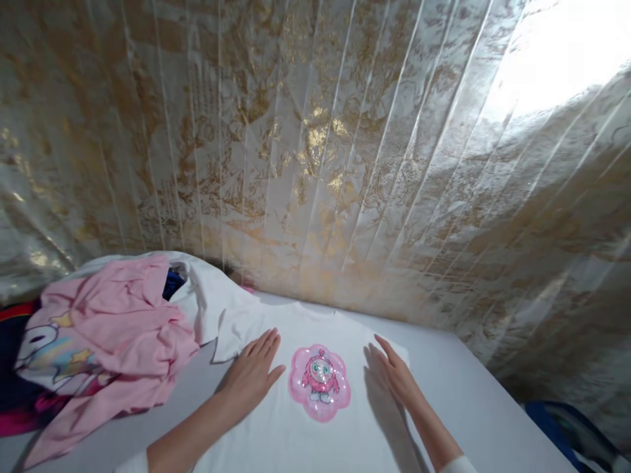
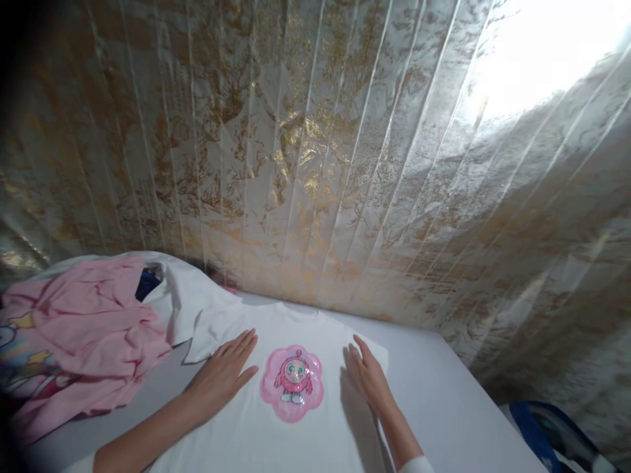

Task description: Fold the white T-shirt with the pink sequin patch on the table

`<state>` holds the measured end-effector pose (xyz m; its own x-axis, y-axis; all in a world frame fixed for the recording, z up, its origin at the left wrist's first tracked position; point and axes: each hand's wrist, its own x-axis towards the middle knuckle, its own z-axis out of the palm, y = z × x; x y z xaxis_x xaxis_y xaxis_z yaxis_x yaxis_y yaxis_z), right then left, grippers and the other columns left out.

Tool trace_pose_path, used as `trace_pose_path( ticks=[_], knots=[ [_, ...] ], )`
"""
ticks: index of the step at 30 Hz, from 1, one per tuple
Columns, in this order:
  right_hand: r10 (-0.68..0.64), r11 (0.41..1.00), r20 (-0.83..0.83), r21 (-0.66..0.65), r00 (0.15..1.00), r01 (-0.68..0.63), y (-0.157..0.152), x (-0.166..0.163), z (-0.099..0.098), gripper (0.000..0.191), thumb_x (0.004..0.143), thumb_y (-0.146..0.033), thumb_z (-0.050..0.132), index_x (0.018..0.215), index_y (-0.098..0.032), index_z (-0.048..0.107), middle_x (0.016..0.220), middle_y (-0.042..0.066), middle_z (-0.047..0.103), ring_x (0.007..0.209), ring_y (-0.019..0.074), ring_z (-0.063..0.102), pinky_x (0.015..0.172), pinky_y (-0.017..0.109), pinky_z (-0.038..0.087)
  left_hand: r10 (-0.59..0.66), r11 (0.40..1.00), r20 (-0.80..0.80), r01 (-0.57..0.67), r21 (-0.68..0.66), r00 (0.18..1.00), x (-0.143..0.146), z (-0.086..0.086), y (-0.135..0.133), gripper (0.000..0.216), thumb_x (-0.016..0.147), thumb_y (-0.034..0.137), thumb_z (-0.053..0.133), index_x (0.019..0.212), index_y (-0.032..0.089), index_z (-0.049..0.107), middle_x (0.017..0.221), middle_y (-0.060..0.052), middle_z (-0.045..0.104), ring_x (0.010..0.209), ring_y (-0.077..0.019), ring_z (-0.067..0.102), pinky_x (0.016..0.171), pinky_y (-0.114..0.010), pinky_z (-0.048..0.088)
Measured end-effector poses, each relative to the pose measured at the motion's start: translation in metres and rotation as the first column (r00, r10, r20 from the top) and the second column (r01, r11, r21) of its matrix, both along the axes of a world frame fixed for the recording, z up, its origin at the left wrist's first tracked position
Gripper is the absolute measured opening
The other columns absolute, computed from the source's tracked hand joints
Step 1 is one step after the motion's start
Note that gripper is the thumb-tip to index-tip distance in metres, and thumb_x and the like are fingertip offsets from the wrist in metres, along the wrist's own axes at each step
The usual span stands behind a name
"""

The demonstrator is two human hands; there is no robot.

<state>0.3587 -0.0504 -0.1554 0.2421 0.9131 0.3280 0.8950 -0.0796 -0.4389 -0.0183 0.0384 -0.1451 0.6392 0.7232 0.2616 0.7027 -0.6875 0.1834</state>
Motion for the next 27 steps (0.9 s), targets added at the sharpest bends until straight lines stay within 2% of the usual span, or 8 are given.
trace_pose_path(
  ticks=[4, 8, 15, 19, 23, 25, 27],
  knots=[
    [0.043, 0.996, 0.042, -0.074, 0.998, -0.04, -0.001, -0.006, -0.016, 0.073, 0.095, -0.063, 0.017, 0.136, -0.015, 0.054, 0.144, 0.013, 0.048, 0.135, 0.027, 0.042, 0.11, 0.049, 0.036, -0.026, 1.0, -0.041, 0.026, -0.006, 0.999, -0.004, 0.004, 0.003, 0.057, 0.099, 0.047, 0.038, 0.145, 0.014, 0.041, 0.152, -0.013, 0.033, 0.141, -0.0252, 0.031, 0.112, -0.042, 0.027],
    [0.072, 0.99, 0.095, -0.127, 0.993, -0.06, 0.012, 0.013, -0.014, 0.072, 0.097, -0.058, 0.014, 0.139, -0.013, 0.049, 0.148, 0.012, 0.042, 0.139, 0.0246, 0.036, 0.114, 0.046, 0.032, -0.042, 0.999, -0.067, 0.044, 0.032, 0.997, -0.005, 0.01, 0.01, 0.056, 0.1, 0.05, 0.035, 0.146, 0.019, 0.039, 0.153, -0.01, 0.032, 0.142, -0.0225, 0.029, 0.112, -0.039, 0.026],
    [0.093, 0.982, 0.208, -0.178, 0.974, -0.056, 0.022, 0.029, -0.018, 0.06, 0.095, -0.049, 0.03, 0.145, -0.016, 0.042, 0.154, 0.008, 0.034, 0.144, 0.0225, 0.026, 0.117, 0.044, 0.024, -0.065, 0.996, -0.058, 0.068, 0.061, 0.996, -0.006, 0.003, 0.021, 0.054, 0.101, 0.049, 0.034, 0.146, 0.02, 0.039, 0.153, -0.01, 0.033, 0.142, -0.0225, 0.029, 0.112, -0.04, 0.025],
    [0.079, 0.985, 0.255, -0.171, 0.964, -0.036, 0.023, 0.028, -0.02, 0.061, 0.093, -0.049, 0.035, 0.144, -0.015, 0.042, 0.154, 0.01, 0.034, 0.144, 0.0237, 0.027, 0.117, 0.044, 0.025, -0.054, 0.997, -0.056, 0.056, 0.045, 0.997, 0.003, -0.002, 0.043, 0.051, 0.102, 0.043, 0.031, 0.146, 0.017, 0.038, 0.153, -0.011, 0.032, 0.143, -0.0235, 0.027, 0.112, -0.042, 0.026],
    [0.035, 0.991, 0.291, -0.136, 0.956, 0.005, 0.029, 0.03, -0.013, 0.059, 0.094, -0.045, 0.035, 0.141, -0.012, 0.045, 0.15, 0.014, 0.041, 0.141, 0.0268, 0.033, 0.114, 0.046, 0.03, -0.068, 0.998, -0.056, 0.069, 0.015, 0.996, 0.011, 0.003, 0.059, 0.048, 0.103, 0.037, 0.03, 0.146, 0.018, 0.037, 0.153, -0.01, 0.034, 0.142, -0.0224, 0.028, 0.111, -0.042, 0.028],
    [0.002, 0.994, 0.305, -0.102, 0.952, 0.031, 0.025, 0.021, -0.009, 0.059, 0.094, -0.042, 0.033, 0.141, -0.008, 0.044, 0.149, 0.019, 0.041, 0.141, 0.0305, 0.033, 0.112, 0.05, 0.032, -0.087, 0.996, -0.056, 0.087, 0.006, 0.995, 0.005, 0.009, 0.053, 0.047, 0.103, 0.032, 0.028, 0.147, 0.018, 0.034, 0.154, -0.009, 0.032, 0.143, -0.0201, 0.027, 0.112, -0.04, 0.026],
    [-0.002, 0.997, 0.316, -0.069, 0.949, 0.025, 0.01, -0.001, -0.008, 0.058, 0.095, -0.04, 0.032, 0.142, -0.008, 0.041, 0.149, 0.019, 0.04, 0.141, 0.0314, 0.032, 0.111, 0.052, 0.033, -0.109, 0.994, -0.053, 0.11, 0.005, 0.993, -0.007, 0.015, 0.035, 0.048, 0.103, 0.031, 0.028, 0.149, 0.018, 0.03, 0.156, -0.008, 0.028, 0.144, -0.0182, 0.023, 0.114, -0.038, 0.024]
  ],
)
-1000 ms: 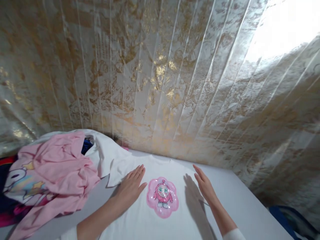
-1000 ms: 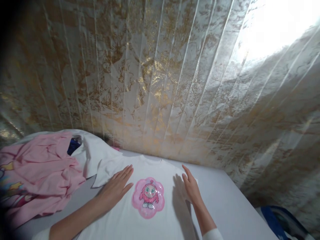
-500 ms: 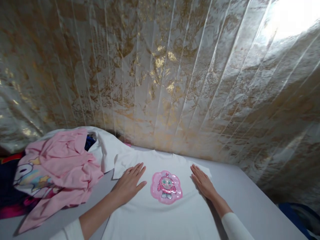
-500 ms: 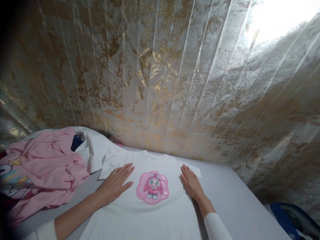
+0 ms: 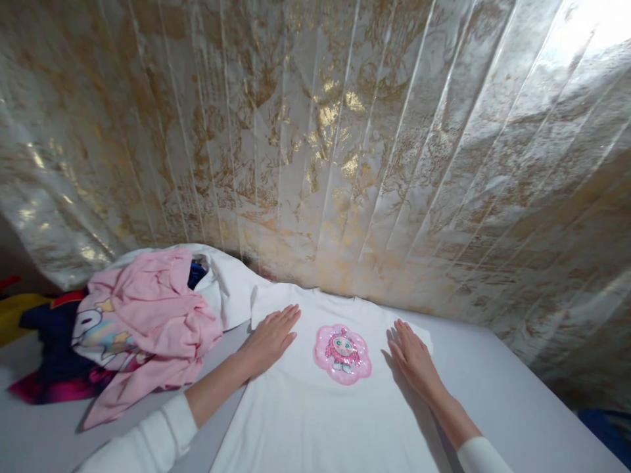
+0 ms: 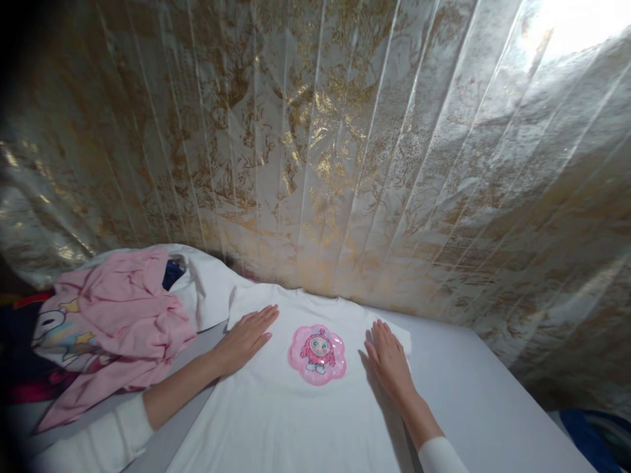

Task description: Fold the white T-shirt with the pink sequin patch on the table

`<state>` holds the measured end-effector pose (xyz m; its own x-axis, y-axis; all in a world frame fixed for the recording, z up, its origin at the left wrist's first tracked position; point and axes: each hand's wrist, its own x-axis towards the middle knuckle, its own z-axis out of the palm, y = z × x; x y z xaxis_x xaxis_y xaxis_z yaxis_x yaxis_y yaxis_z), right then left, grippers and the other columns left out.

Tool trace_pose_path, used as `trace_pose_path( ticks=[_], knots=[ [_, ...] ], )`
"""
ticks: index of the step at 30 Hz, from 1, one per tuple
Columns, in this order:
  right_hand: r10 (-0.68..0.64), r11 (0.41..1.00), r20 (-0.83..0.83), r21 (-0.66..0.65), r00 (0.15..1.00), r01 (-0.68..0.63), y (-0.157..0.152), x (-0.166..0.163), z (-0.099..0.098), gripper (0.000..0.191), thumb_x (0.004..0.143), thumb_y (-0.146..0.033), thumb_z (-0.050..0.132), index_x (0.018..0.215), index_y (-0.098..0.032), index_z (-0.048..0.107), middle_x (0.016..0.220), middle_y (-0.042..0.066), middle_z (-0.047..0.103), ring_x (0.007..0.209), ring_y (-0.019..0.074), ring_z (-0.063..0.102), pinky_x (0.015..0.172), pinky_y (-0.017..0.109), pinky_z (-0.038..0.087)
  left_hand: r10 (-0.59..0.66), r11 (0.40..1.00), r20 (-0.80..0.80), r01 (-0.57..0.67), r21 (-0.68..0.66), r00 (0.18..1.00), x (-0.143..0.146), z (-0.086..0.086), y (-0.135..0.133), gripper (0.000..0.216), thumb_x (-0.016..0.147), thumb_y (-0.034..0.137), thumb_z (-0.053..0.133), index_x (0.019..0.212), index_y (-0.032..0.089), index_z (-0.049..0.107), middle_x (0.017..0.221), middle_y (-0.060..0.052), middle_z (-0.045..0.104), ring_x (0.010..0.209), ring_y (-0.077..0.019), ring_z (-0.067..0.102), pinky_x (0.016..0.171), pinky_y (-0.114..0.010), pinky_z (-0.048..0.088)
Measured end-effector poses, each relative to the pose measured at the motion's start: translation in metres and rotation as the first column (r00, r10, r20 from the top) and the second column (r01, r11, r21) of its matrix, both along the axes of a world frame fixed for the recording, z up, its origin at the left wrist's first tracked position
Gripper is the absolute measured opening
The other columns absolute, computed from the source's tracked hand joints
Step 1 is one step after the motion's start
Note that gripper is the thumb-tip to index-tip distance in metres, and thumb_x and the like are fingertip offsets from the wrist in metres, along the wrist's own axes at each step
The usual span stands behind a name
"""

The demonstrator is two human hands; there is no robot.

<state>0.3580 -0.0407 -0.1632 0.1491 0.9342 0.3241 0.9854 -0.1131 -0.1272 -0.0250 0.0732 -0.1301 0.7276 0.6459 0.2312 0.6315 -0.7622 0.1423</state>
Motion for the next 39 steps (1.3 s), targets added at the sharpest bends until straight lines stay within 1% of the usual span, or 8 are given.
trace_pose_path(
  ticks=[5, 8, 16, 20, 24, 29, 35, 39],
  knots=[
    [0.301, 0.952, 0.083, 0.037, 0.95, -0.305, -0.074, -0.088, -0.008, 0.057, 0.098, -0.04, 0.036, 0.152, -0.025, 0.026, 0.155, 0.006, 0.033, 0.143, 0.0255, 0.029, 0.11, 0.044, 0.037, -0.076, 0.996, 0.009, 0.076, -0.046, 0.997, -0.032, 0.002, -0.066, 0.051, 0.103, 0.035, 0.032, 0.152, 0.02, 0.024, 0.157, -0.007, 0.024, 0.144, -0.0185, 0.022, 0.115, -0.038, 0.023],
    [0.315, 0.949, 0.11, -0.018, 0.943, -0.315, -0.098, -0.118, -0.007, 0.06, 0.097, -0.043, 0.039, 0.153, -0.027, 0.023, 0.155, 0.004, 0.031, 0.142, 0.0263, 0.03, 0.11, 0.046, 0.037, -0.053, 0.992, -0.043, 0.048, -0.113, 0.998, -0.033, 0.004, -0.083, 0.054, 0.101, 0.039, 0.038, 0.15, 0.017, 0.029, 0.157, -0.009, 0.024, 0.144, -0.0213, 0.022, 0.115, -0.041, 0.023],
    [0.055, 0.988, 0.065, -0.149, 0.996, -0.045, -0.08, -0.116, 0.009, 0.055, 0.096, -0.04, 0.039, 0.145, -0.015, 0.041, 0.153, 0.011, 0.034, 0.142, 0.0289, 0.03, 0.112, 0.051, 0.031, -0.005, 0.989, -0.034, 0.0, -0.146, 0.999, -0.022, 0.012, -0.069, 0.053, 0.099, 0.033, 0.045, 0.147, 0.016, 0.032, 0.156, -0.012, 0.026, 0.145, -0.0232, 0.021, 0.114, -0.044, 0.02],
    [0.316, 0.948, -0.038, -0.021, 0.948, -0.317, -0.105, -0.153, 0.017, 0.053, 0.094, -0.033, 0.044, 0.144, -0.017, 0.041, 0.153, 0.012, 0.035, 0.143, 0.0294, 0.028, 0.109, 0.05, 0.037, -0.069, 0.982, 0.07, 0.08, -0.169, 0.995, -0.03, 0.028, -0.101, 0.043, 0.093, 0.019, 0.052, 0.135, 0.02, 0.045, 0.152, -0.009, 0.037, 0.141, -0.022, 0.029, 0.113, -0.041, 0.02],
    [0.639, 0.765, -0.157, 0.031, 0.753, -0.643, -0.127, -0.188, 0.028, 0.048, 0.089, -0.03, 0.055, 0.136, -0.022, 0.048, 0.152, 0.009, 0.039, 0.142, 0.0269, 0.031, 0.107, 0.041, 0.042, -0.155, 0.89, 0.264, 0.251, -0.38, 0.952, -0.044, 0.055, -0.145, 0.018, 0.084, 0.013, 0.062, 0.097, 0.024, 0.056, 0.113, -0.001, 0.061, 0.109, -0.0192, 0.053, 0.097, -0.033, 0.037],
    [0.549, 0.836, -0.207, 0.149, 0.81, -0.528, -0.127, -0.193, 0.034, 0.03, 0.089, -0.014, 0.047, 0.116, -0.022, 0.057, 0.137, 0.011, 0.055, 0.131, 0.0251, 0.046, 0.1, 0.039, 0.045, -0.158, 0.845, 0.179, 0.227, -0.485, 0.971, -0.061, 0.059, -0.17, 0.033, 0.067, 0.015, 0.079, 0.086, 0.022, 0.053, 0.103, 0.001, 0.055, 0.099, -0.0209, 0.05, 0.088, -0.031, 0.039],
    [0.712, 0.693, -0.247, 0.093, 0.658, -0.715, -0.125, -0.201, 0.025, 0.028, 0.079, -0.043, 0.069, 0.096, -0.024, 0.057, 0.1, 0.003, 0.064, 0.09, 0.0202, 0.058, 0.079, 0.032, 0.047, -0.159, 0.91, 0.186, 0.217, -0.354, 0.97, -0.061, 0.045, -0.172, 0.018, 0.079, 0.012, 0.067, 0.085, 0.022, 0.054, 0.098, 0.001, 0.057, 0.094, -0.019, 0.051, 0.085, -0.031, 0.036],
    [0.655, 0.756, -0.164, 0.16, 0.738, -0.635, -0.128, -0.207, 0.024, 0.012, 0.08, -0.025, 0.065, 0.078, -0.023, 0.053, 0.078, -0.001, 0.06, 0.071, 0.0166, 0.054, 0.065, 0.027, 0.04, -0.189, 0.937, 0.162, 0.227, -0.265, 0.969, -0.055, 0.047, -0.175, 0.017, 0.082, 0.01, 0.064, 0.085, 0.021, 0.052, 0.096, 0.001, 0.058, 0.09, -0.0188, 0.051, 0.081, -0.031, 0.036]
  ],
)
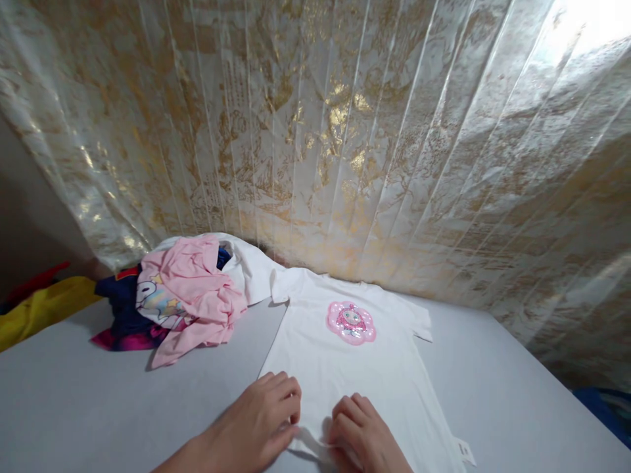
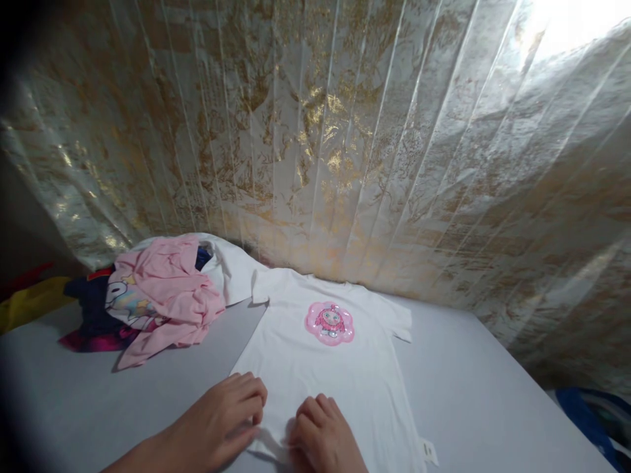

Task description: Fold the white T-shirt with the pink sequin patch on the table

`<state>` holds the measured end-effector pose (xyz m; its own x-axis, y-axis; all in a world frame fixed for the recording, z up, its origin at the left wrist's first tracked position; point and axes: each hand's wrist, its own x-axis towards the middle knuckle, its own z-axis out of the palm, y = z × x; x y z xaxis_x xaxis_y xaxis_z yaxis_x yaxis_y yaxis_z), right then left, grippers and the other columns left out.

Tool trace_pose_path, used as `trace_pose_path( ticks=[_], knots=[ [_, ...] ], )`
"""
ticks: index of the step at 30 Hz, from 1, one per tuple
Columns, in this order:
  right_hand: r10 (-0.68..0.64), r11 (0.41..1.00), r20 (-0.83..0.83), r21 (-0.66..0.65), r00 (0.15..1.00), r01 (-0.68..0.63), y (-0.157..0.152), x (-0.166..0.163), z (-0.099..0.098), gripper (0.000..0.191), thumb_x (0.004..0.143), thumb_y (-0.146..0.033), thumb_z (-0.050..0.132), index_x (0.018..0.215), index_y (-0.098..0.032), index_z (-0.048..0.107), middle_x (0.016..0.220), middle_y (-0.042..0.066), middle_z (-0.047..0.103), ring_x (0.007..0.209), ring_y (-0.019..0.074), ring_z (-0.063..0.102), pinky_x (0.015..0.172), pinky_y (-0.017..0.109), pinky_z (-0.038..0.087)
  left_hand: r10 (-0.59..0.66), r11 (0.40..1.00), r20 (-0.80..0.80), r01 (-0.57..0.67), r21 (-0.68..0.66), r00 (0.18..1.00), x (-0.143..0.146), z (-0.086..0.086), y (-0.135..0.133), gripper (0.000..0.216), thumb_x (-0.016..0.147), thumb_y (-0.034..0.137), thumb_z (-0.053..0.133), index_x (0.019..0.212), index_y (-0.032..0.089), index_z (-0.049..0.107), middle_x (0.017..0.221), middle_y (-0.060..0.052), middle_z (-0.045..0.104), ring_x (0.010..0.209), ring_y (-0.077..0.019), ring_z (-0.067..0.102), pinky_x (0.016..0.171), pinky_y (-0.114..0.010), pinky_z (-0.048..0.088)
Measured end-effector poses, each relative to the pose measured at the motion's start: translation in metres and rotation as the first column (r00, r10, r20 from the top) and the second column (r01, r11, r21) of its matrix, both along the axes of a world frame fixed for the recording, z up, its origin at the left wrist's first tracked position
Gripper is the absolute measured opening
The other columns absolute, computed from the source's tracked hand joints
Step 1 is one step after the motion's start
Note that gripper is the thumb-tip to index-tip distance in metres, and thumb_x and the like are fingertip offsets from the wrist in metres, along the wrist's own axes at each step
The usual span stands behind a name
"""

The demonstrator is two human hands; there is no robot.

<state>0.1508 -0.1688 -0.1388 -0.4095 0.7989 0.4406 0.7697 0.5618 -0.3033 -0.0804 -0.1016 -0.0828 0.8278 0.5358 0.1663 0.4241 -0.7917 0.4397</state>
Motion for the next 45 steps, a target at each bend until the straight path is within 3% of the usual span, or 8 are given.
trace_pose_path(
  ticks=[3, 9, 17, 24, 30, 34, 40, 45],
  knots=[
    [-0.041, 0.992, 0.018, 0.117, 0.999, 0.039, -0.002, 0.002, 0.011, 0.015, 0.086, -0.008, 0.048, 0.081, -0.022, 0.05, 0.072, -0.001, 0.057, 0.067, 0.0153, 0.051, 0.063, 0.027, 0.036, -0.002, 0.994, -0.018, 0.004, 0.106, 1.0, 0.001, 0.001, 0.001, 0.019, 0.084, 0.006, 0.061, 0.086, 0.021, 0.05, 0.096, 0.0, 0.058, 0.088, -0.019, 0.05, 0.079, -0.031, 0.035],
    [-0.105, 0.952, 0.176, 0.304, 0.979, 0.047, -0.003, 0.003, 0.01, 0.022, 0.094, -0.012, 0.042, 0.076, -0.023, 0.049, 0.072, -0.001, 0.059, 0.064, 0.0169, 0.048, 0.066, 0.029, 0.035, -0.095, 0.951, -0.133, 0.129, 0.28, 0.987, 0.0, -0.014, 0.004, 0.019, 0.089, 0.004, 0.058, 0.083, 0.02, 0.048, 0.088, -0.001, 0.057, 0.079, -0.0191, 0.049, 0.07, -0.033, 0.033],
    [0.024, 0.988, 0.17, 0.149, 0.985, -0.05, -0.012, 0.004, 0.0, 0.02, 0.097, -0.039, 0.05, 0.086, -0.023, 0.055, 0.075, -0.002, 0.06, 0.064, 0.0147, 0.049, 0.06, 0.028, 0.032, -0.07, 0.987, -0.227, 0.101, 0.125, 0.971, -0.008, 0.0, -0.012, 0.022, 0.082, 0.022, 0.074, 0.088, 0.021, 0.053, 0.098, 0.001, 0.06, 0.087, -0.0207, 0.053, 0.071, -0.032, 0.037],
    [-0.094, 0.948, 0.142, 0.315, 0.985, 0.045, -0.011, -0.006, -0.006, 0.028, 0.091, -0.05, 0.055, 0.084, -0.022, 0.056, 0.073, -0.001, 0.06, 0.067, 0.0168, 0.047, 0.064, 0.032, 0.031, -0.016, 0.981, -0.257, 0.065, 0.184, 0.966, 0.007, -0.012, -0.021, 0.021, 0.081, 0.024, 0.073, 0.089, 0.021, 0.055, 0.099, -0.002, 0.062, 0.088, -0.0234, 0.054, 0.075, -0.035, 0.039],
    [-0.175, 0.932, 0.097, 0.338, 0.98, 0.133, -0.004, -0.015, -0.011, 0.019, 0.083, -0.042, 0.061, 0.081, -0.024, 0.056, 0.072, -0.001, 0.058, 0.066, 0.0175, 0.045, 0.063, 0.031, 0.03, 0.054, 0.975, -0.136, -0.022, 0.222, 0.989, 0.023, -0.015, -0.017, 0.016, 0.08, 0.006, 0.055, 0.086, 0.02, 0.052, 0.092, -0.004, 0.061, 0.084, -0.0219, 0.054, 0.073, -0.033, 0.04],
    [-0.218, 0.958, 0.027, 0.195, 0.976, 0.208, -0.004, -0.001, -0.008, 0.011, 0.081, -0.035, 0.06, 0.086, -0.025, 0.058, 0.077, 0.0, 0.06, 0.067, 0.0183, 0.05, 0.062, 0.029, 0.035, 0.134, 0.987, -0.031, -0.13, 0.096, 0.991, 0.028, -0.005, -0.009, 0.019, 0.077, 0.004, 0.052, 0.087, 0.021, 0.051, 0.088, -0.002, 0.06, 0.08, -0.0197, 0.055, 0.071, -0.03, 0.039],
    [-0.223, 0.94, -0.027, -0.272, 0.974, 0.208, 0.0, 0.029, 0.013, 0.013, 0.089, -0.02, 0.049, 0.086, -0.024, 0.061, 0.078, -0.001, 0.064, 0.068, 0.0129, 0.06, 0.061, 0.02, 0.042, 0.196, 0.969, -0.13, -0.212, -0.125, 0.972, 0.032, 0.006, 0.01, 0.01, 0.078, 0.016, 0.055, 0.085, 0.023, 0.059, 0.081, 0.002, 0.064, 0.074, -0.0168, 0.057, 0.064, -0.026, 0.036],
    [-0.245, 0.864, -0.063, -0.468, 0.967, 0.188, 0.015, 0.037, 0.049, 0.018, 0.088, -0.028, 0.05, 0.08, -0.022, 0.065, 0.073, -0.001, 0.066, 0.063, 0.0124, 0.059, 0.058, 0.02, 0.04, 0.11, 0.945, -0.201, -0.165, -0.283, 0.973, 0.032, 0.048, 0.037, 0.005, 0.078, 0.027, 0.061, 0.08, 0.023, 0.064, 0.079, 0.004, 0.065, 0.075, -0.0164, 0.059, 0.06, -0.022, 0.035]
  ],
)
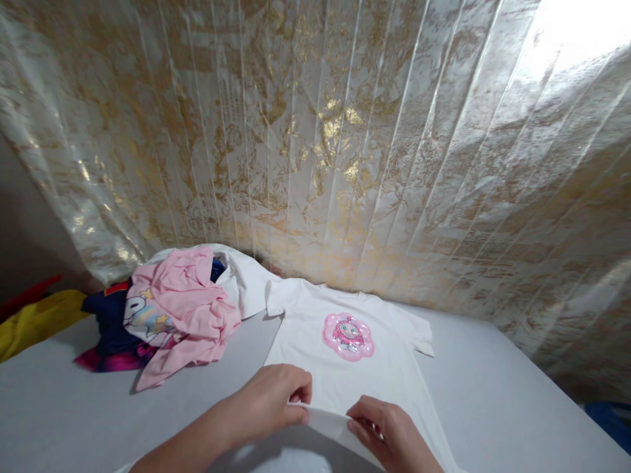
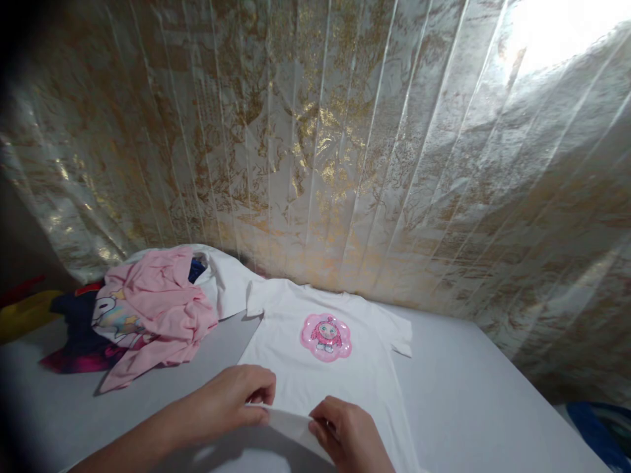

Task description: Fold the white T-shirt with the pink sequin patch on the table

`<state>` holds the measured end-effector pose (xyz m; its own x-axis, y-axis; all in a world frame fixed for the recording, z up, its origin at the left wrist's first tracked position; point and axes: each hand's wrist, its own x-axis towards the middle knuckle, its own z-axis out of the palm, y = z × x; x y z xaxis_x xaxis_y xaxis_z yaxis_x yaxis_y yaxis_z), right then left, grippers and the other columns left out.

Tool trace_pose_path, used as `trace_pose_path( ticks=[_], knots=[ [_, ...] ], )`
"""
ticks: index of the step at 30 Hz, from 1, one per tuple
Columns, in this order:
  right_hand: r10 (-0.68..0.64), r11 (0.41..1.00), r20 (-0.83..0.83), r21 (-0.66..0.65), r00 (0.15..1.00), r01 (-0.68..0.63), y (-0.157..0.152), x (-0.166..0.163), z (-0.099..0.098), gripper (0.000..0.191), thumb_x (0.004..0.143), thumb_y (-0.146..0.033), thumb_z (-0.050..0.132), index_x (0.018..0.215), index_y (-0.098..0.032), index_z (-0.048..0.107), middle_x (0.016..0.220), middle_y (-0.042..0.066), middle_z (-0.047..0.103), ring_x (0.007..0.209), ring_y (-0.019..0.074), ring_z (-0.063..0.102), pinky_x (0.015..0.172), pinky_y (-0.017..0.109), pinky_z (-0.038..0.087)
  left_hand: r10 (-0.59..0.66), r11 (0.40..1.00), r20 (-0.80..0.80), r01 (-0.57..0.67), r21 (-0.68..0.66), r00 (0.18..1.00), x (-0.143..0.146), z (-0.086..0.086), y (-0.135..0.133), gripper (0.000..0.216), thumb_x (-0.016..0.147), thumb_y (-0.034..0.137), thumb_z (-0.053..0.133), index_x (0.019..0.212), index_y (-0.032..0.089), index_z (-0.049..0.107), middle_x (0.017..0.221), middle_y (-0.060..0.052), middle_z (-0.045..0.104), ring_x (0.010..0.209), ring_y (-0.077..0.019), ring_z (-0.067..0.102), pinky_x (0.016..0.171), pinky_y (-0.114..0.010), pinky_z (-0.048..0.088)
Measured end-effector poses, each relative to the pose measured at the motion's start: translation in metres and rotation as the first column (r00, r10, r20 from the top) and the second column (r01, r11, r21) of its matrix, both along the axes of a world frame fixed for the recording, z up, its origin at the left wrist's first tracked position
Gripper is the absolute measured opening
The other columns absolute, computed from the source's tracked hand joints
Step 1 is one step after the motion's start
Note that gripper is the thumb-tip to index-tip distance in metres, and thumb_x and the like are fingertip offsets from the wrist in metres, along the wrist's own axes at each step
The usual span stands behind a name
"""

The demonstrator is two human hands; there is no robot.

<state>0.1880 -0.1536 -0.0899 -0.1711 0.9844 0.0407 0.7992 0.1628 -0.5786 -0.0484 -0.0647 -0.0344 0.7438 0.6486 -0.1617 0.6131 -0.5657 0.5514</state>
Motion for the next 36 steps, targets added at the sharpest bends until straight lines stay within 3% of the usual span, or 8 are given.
trace_pose_path(
  ticks=[4, 10, 16, 20, 24, 31, 33, 36],
  knots=[
    [0.022, 0.999, -0.113, 0.051, 0.993, -0.017, 0.019, -0.004, 0.029, 0.013, 0.085, -0.023, 0.052, 0.08, -0.021, 0.063, 0.075, -0.001, 0.066, 0.066, 0.0121, 0.057, 0.062, 0.02, 0.04, -0.036, 0.999, 0.018, 0.035, 0.04, 0.999, 0.016, 0.022, 0.012, 0.031, 0.071, 0.032, 0.075, 0.099, 0.025, 0.064, 0.096, 0.001, 0.068, 0.089, -0.0214, 0.06, 0.071, -0.024, 0.038],
    [0.032, 0.999, -0.075, 0.043, 0.997, -0.028, 0.038, 0.002, 0.039, 0.016, 0.077, -0.013, 0.053, 0.085, -0.021, 0.065, 0.077, -0.001, 0.069, 0.067, 0.0129, 0.058, 0.061, 0.02, 0.04, 0.009, 0.996, 0.107, 0.0, -0.088, 0.994, 0.047, 0.001, 0.027, 0.012, 0.076, 0.034, 0.069, 0.076, 0.022, 0.068, 0.067, 0.005, 0.062, 0.066, -0.0153, 0.056, 0.054, -0.022, 0.029],
    [-0.037, 0.992, 0.018, -0.118, 0.999, 0.039, 0.038, 0.045, 0.05, 0.034, 0.071, -0.01, 0.047, 0.09, -0.023, 0.072, 0.081, 0.0, 0.073, 0.074, 0.0184, 0.065, 0.065, 0.023, 0.044, 0.027, 0.993, 0.179, -0.006, -0.118, 0.983, 0.039, -0.008, 0.044, 0.012, 0.073, 0.03, 0.068, 0.071, 0.019, 0.063, 0.075, 0.005, 0.063, 0.071, -0.0141, 0.056, 0.059, -0.021, 0.032],
    [-0.087, 0.992, 0.094, -0.079, 0.992, 0.095, 0.042, 0.064, 0.048, 0.038, 0.08, -0.013, 0.04, 0.101, -0.024, 0.071, 0.093, 0.003, 0.075, 0.085, 0.0213, 0.068, 0.073, 0.028, 0.047, 0.012, 0.996, 0.042, -0.008, -0.088, 0.999, 0.038, -0.013, 0.048, 0.008, 0.076, 0.027, 0.062, 0.075, 0.02, 0.061, 0.078, 0.004, 0.065, 0.073, -0.015, 0.058, 0.057, -0.021, 0.033],
    [-0.138, 0.982, 0.282, -0.085, 0.949, 0.168, 0.045, 0.07, 0.044, 0.034, 0.082, -0.011, 0.04, 0.089, -0.022, 0.071, 0.093, 0.006, 0.074, 0.086, 0.0216, 0.068, 0.074, 0.029, 0.046, 0.011, 0.999, -0.043, -0.013, -0.041, 0.999, 0.042, -0.019, 0.047, 0.006, 0.074, 0.019, 0.059, 0.078, 0.02, 0.063, 0.081, 0.001, 0.068, 0.075, -0.0181, 0.061, 0.057, -0.023, 0.034],
    [-0.128, 0.985, 0.325, -0.071, 0.937, 0.159, 0.043, 0.043, 0.039, 0.033, 0.08, -0.027, 0.061, 0.111, -0.02, 0.063, 0.112, 0.008, 0.066, 0.1, 0.0251, 0.062, 0.084, 0.034, 0.047, 0.095, 0.993, -0.053, -0.091, 0.071, 0.994, 0.064, -0.034, 0.03, 0.022, 0.08, 0.021, 0.058, 0.101, 0.019, 0.065, 0.106, -0.007, 0.069, 0.102, -0.0268, 0.061, 0.085, -0.033, 0.041],
    [-0.122, 0.981, 0.431, -0.084, 0.894, 0.175, 0.046, 0.031, 0.034, 0.039, 0.072, -0.021, 0.067, 0.111, -0.018, 0.063, 0.117, 0.01, 0.064, 0.106, 0.0291, 0.059, 0.088, 0.038, 0.045, 0.116, 0.99, -0.036, -0.113, 0.088, 0.993, 0.074, -0.04, 0.025, 0.022, 0.084, 0.022, 0.057, 0.105, 0.018, 0.063, 0.109, -0.008, 0.068, 0.105, -0.0267, 0.06, 0.089, -0.033, 0.041],
    [-0.133, 0.975, 0.572, -0.07, 0.809, 0.21, 0.052, 0.025, 0.027, 0.035, 0.073, -0.005, 0.056, 0.106, -0.016, 0.066, 0.115, 0.012, 0.065, 0.108, 0.0301, 0.058, 0.089, 0.039, 0.044, 0.146, 0.986, -0.013, -0.144, 0.088, 0.989, 0.086, -0.048, 0.022, 0.027, 0.086, 0.02, 0.057, 0.112, 0.018, 0.06, 0.115, -0.009, 0.066, 0.109, -0.025, 0.06, 0.092, -0.031, 0.041]
  ],
)
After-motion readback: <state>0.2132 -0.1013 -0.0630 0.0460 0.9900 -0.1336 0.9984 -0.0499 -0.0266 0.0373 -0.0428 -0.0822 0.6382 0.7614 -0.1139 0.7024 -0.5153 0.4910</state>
